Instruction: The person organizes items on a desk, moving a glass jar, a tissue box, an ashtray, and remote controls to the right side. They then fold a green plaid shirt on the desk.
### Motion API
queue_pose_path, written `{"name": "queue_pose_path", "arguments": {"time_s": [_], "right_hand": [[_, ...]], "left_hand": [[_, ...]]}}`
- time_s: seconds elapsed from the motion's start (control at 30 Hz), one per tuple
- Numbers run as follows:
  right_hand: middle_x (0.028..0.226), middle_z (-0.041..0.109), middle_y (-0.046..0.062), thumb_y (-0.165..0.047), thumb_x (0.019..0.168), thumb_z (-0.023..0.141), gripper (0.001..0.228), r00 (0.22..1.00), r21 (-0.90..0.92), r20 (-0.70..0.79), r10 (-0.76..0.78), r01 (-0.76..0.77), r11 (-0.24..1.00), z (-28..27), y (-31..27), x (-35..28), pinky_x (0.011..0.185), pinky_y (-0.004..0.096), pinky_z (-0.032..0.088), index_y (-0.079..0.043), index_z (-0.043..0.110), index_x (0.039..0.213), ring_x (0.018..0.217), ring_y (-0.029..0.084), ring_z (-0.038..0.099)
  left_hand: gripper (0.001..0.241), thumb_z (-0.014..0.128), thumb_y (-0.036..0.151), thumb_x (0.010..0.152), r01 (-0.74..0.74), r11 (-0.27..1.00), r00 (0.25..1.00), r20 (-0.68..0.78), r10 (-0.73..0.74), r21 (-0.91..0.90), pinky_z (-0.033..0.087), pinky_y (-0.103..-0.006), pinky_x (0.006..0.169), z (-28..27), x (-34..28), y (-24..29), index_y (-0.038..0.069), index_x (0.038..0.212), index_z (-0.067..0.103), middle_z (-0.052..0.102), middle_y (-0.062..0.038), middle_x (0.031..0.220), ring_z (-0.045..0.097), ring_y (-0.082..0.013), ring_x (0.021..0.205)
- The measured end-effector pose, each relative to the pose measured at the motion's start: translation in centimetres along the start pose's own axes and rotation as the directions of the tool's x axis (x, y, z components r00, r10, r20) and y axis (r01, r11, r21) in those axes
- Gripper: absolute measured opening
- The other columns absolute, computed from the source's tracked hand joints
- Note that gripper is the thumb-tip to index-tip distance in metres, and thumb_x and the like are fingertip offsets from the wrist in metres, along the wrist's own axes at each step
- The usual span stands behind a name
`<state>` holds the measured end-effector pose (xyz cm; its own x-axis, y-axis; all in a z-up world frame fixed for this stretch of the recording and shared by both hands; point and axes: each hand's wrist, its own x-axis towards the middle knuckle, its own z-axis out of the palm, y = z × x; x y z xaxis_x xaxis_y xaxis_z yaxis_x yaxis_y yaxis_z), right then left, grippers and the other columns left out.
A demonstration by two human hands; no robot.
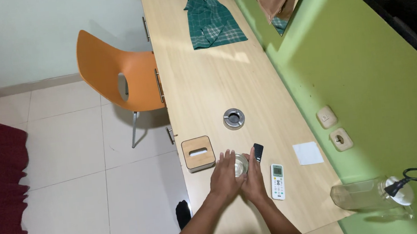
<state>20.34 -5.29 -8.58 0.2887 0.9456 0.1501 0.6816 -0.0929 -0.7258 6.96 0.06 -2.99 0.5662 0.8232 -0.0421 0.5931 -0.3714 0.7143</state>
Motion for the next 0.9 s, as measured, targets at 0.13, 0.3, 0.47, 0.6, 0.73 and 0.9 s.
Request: {"name": "queue_pose_path", "arguments": {"time_s": [0.13, 0.3, 0.47, 0.6, 0.73, 0.9], "right_hand": [[0.147, 0.043, 0.023, -0.015, 0.076, 0.086, 0.126, 0.999, 0.015, 0.023, -0.034, 0.033, 0.999, -2.5, -5.0, 0.4, 0.115, 0.049, 0.033, 0.002, -0.01, 0.156, 0.137, 0.04, 0.043], [0.153, 0.046, 0.018, -0.006, 0.077, 0.082, 0.123, 0.994, -0.068, 0.026, -0.11, 0.112, 0.991, -2.0, -3.8, 0.2, 0.117, 0.05, 0.034, 0.0, -0.007, 0.161, 0.139, 0.04, 0.044], [0.153, 0.046, 0.015, -0.004, 0.064, 0.085, 0.131, 0.992, -0.088, 0.044, -0.121, 0.125, 0.988, -3.0, -5.0, 0.4, 0.118, 0.049, 0.032, -0.003, -0.004, 0.16, 0.14, 0.037, 0.043], [0.155, 0.044, 0.014, -0.009, 0.056, 0.093, 0.131, 0.995, -0.044, 0.047, -0.089, 0.091, 0.995, -4.4, -5.0, 0.6, 0.117, 0.047, 0.034, -0.008, 0.012, 0.159, 0.141, 0.036, 0.041], [0.155, 0.045, 0.012, -0.015, 0.061, 0.093, 0.116, 0.997, -0.06, 0.079, -0.011, 0.016, 0.998, -5.6, -2.3, 0.5, 0.115, 0.045, 0.039, -0.013, 0.028, 0.157, 0.14, 0.034, 0.044], [0.156, 0.05, 0.013, -0.019, 0.07, 0.09, 0.095, 0.982, 0.038, 0.116, -0.149, 0.145, 0.989, -7.3, -1.6, 0.3, 0.118, 0.047, 0.035, -0.014, 0.044, 0.154, 0.146, 0.035, 0.041]], "left_hand": [[0.098, 0.088, 0.022, 0.071, -0.027, 0.996, 0.992, -0.125, 0.037, 0.08, 0.034, -0.0511, 0.116, -0.1, 1.2, 0.7, -0.003, 0.151, 0.037, 0.042, -0.026, 0.154, 0.038, -0.0456, 0.143], [0.083, 0.092, 0.019, 0.063, -0.026, 0.996, 0.981, -0.19, 0.043, 0.091, 0.059, -0.0472, 0.084, -0.3, 1.7, 0.6, -0.007, 0.133, 0.056, 0.066, -0.023, 0.121, 0.068, -0.0397, 0.101], [0.067, 0.091, 0.019, 0.061, 0.079, 0.997, 0.992, -0.099, -0.077, 0.016, 0.06, -0.0457, 0.083, -3.4, 1.3, 2.7, -0.003, 0.119, 0.065, 0.071, -0.021, 0.111, 0.069, -0.0367, 0.101], [0.081, 0.088, 0.019, 0.059, 0.102, 0.986, 0.993, -0.037, -0.108, -0.135, 0.062, -0.0413, 0.085, -5.6, 0.7, 3.1, -0.004, 0.132, 0.06, 0.072, -0.024, 0.109, 0.075, -0.0343, 0.099], [0.088, 0.094, 0.02, 0.055, -0.072, 0.982, 0.993, -0.107, 0.053, -0.176, 0.057, -0.0437, 0.092, -6.3, 0.4, 2.5, -0.007, 0.131, 0.06, 0.071, -0.028, 0.109, 0.071, -0.0388, 0.105], [0.096, 0.095, 0.029, 0.056, -0.068, 0.936, 0.996, 0.037, 0.086, -0.346, 0.055, -0.0404, 0.102, -6.1, 1.0, 1.1, -0.004, 0.138, 0.057, 0.071, -0.026, 0.123, 0.071, -0.0324, 0.117]]}}
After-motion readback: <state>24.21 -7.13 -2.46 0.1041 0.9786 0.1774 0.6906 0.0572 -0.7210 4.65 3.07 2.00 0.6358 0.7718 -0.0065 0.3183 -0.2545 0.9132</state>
